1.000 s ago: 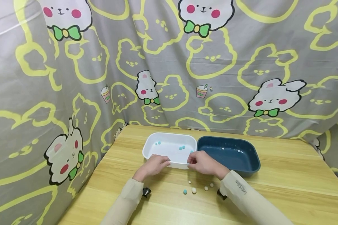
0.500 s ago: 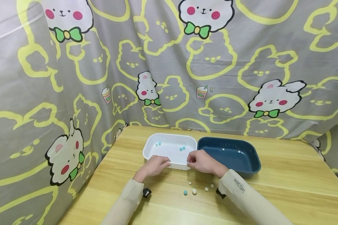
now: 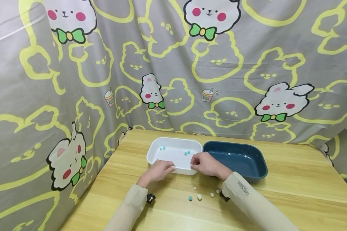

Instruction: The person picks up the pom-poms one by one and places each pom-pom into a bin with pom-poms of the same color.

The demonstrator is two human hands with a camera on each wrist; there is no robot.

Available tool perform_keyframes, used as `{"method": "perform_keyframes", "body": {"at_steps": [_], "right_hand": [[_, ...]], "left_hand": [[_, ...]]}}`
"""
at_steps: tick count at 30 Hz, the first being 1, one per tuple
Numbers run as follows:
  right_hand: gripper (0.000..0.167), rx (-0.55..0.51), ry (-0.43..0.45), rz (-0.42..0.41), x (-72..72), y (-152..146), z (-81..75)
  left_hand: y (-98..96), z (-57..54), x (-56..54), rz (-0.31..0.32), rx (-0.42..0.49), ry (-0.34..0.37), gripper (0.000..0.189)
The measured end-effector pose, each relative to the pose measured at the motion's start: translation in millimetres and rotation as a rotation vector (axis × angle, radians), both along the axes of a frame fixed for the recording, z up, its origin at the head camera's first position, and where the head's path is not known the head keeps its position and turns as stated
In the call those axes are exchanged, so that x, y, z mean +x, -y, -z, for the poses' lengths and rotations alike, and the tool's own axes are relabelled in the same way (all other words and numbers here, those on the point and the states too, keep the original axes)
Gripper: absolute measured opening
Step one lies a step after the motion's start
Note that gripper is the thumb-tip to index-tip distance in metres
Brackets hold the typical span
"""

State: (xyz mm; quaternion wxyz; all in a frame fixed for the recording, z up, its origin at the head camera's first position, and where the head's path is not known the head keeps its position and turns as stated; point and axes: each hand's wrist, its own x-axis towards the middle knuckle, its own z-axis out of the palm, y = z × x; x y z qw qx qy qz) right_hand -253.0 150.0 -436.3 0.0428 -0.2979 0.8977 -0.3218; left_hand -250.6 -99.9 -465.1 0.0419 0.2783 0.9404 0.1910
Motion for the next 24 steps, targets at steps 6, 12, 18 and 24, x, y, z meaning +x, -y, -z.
{"method": "perform_keyframes", "body": {"at_steps": [6,12,18,24], "right_hand": [[0.007,-0.013,0.004,0.000,-4.9,3.6,-2.5],[0.008,-0.017,-0.007,-0.006,-10.1,7.0,-5.4],[0.008,-0.021,-0.002,-0.016,-15.2,11.2,-8.1],[0.005,0.004,0.011,-0.003,-23.9,14.2,-10.3]], "left_hand": [[0.2,0.6,-1.0,0.006,-0.004,-0.007,0.024],[0.7,1.0,-1.6,0.006,-0.010,-0.017,0.023],[0.4,0.8,-0.7,0.009,-0.005,-0.012,0.023],[0.4,0.6,-0.9,0.008,-0.014,-0.021,0.023]]}}
